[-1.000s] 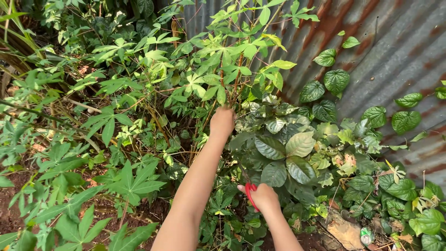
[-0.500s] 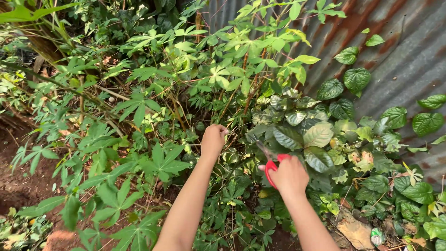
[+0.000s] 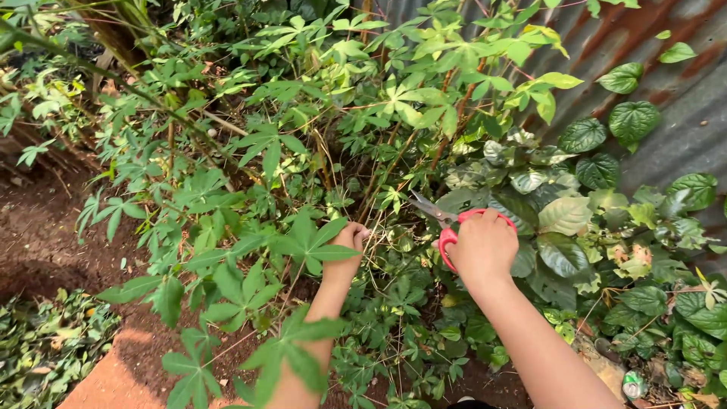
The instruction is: Trimming leaves and stems from cassava plants using scissors and placing them in a hole.
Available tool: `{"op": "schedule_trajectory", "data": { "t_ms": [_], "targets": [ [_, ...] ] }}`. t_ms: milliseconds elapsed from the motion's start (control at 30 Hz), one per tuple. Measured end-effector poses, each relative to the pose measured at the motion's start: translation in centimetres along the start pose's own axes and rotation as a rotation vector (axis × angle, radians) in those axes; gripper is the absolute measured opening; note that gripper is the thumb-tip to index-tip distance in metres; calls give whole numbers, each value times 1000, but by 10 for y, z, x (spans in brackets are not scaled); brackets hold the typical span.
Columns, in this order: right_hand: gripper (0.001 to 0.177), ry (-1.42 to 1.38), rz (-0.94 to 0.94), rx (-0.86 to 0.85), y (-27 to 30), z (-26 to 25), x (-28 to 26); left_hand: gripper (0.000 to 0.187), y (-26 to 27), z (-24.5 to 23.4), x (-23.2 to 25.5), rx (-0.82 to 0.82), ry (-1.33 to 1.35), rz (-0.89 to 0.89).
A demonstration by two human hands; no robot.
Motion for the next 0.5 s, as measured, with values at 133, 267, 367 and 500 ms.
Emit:
{"op": "schedule_trajectory", "data": {
  "t_ms": [133,267,367,500],
  "targets": [
    [71,1,-29,-13,2,-2,-16,15,8,-3,4,1,-4,-6],
    [50,25,-70,-151,18,40,-29,12,25,3,-15,77,-61,288],
    [33,38,-96,-176,35,74,-37,12,42,-9,-12,43,-21,293],
    [33,153,-182,-154,58,107,-49,16,51,-39,16,-74,5,140]
  ]
}}
Point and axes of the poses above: each hand's wrist, its own y-axis away from the middle knuckle, its own z-axis out of the palm, x = y × z, the point moved 2 cm from there along -y, towards the middle knuckle, and after that the axes turned 12 degrees about x, right-handed, at the moved point
